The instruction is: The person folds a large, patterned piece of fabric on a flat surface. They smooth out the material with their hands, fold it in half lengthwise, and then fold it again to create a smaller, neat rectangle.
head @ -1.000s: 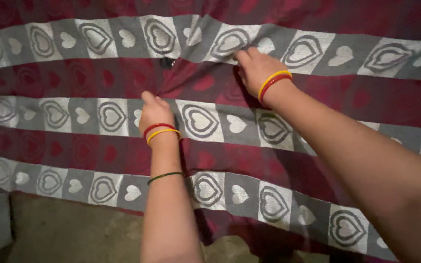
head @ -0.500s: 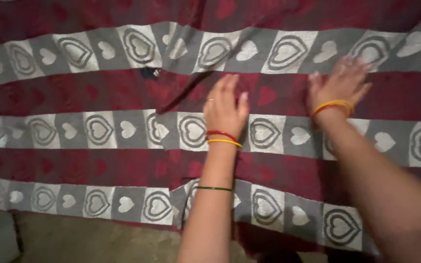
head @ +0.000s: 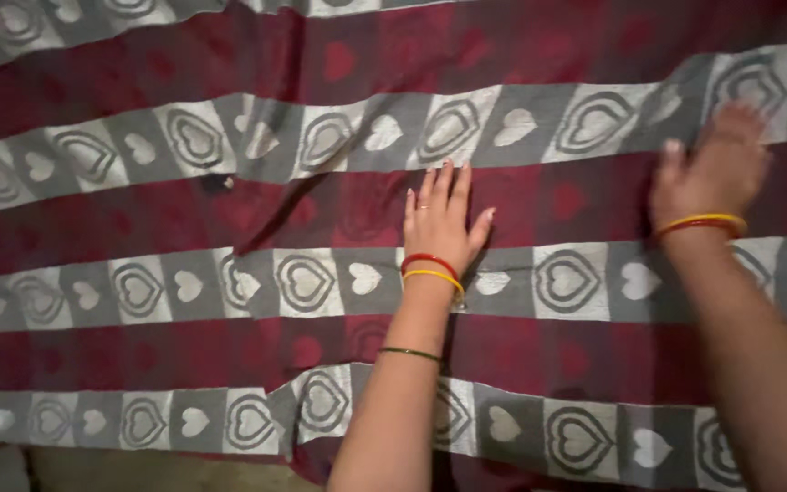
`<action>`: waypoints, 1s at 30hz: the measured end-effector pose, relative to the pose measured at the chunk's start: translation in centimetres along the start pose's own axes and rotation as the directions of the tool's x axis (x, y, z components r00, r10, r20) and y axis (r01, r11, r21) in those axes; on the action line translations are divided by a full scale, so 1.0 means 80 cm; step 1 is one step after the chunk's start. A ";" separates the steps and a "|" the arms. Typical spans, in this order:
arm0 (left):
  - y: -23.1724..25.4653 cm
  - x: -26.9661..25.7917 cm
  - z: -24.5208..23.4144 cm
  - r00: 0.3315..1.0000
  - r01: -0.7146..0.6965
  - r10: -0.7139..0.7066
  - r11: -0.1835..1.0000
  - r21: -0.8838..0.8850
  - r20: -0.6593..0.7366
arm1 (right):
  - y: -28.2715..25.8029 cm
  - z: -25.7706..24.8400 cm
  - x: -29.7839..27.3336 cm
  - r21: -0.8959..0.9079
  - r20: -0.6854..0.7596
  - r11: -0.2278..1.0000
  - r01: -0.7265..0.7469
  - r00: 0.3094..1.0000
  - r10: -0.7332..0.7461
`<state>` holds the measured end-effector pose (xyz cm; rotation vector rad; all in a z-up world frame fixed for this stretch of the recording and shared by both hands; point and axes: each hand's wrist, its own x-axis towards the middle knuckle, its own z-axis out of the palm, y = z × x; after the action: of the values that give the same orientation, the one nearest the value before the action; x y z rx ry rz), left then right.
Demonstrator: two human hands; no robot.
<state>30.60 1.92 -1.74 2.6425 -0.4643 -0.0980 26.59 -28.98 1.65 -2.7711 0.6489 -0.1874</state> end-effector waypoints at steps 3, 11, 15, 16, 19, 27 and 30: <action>0.026 0.005 0.019 0.991 0.111 -0.118 0.989 0.098 0.069 | 0.045 0.023 -0.013 -0.190 0.102 0.978 -0.082 0.989 0.103; 0.056 0.019 0.027 0.962 0.267 -0.273 0.936 0.231 -0.005 | -0.019 0.030 -0.017 -0.022 0.391 0.892 0.451 0.825 -0.407; 0.075 0.076 0.010 0.927 0.368 -0.357 0.925 0.098 -0.114 | 0.004 -0.010 0.063 0.200 0.273 0.849 0.489 0.805 -0.528; 0.080 0.096 0.005 0.929 0.347 -0.333 0.935 0.068 -0.160 | 0.013 -0.018 0.086 0.227 0.223 0.836 0.500 0.809 -0.544; 0.082 0.169 -0.004 0.930 0.297 -0.292 0.955 -0.013 -0.221 | 0.026 -0.025 0.159 0.209 0.138 0.861 0.464 0.857 -0.496; 0.053 0.319 -0.011 0.942 0.334 -0.334 0.942 0.011 -0.012 | -0.016 0.018 0.298 0.200 0.225 0.958 0.203 0.943 -0.247; 0.040 0.349 -0.018 0.921 0.376 -0.381 0.924 0.070 0.077 | -0.039 0.040 0.339 0.127 0.284 0.984 0.127 0.946 -0.159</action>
<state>56.05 -9.65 1.21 2.7568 0.0258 -0.3293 52.65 -37.80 1.21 -2.6663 0.3516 0.1540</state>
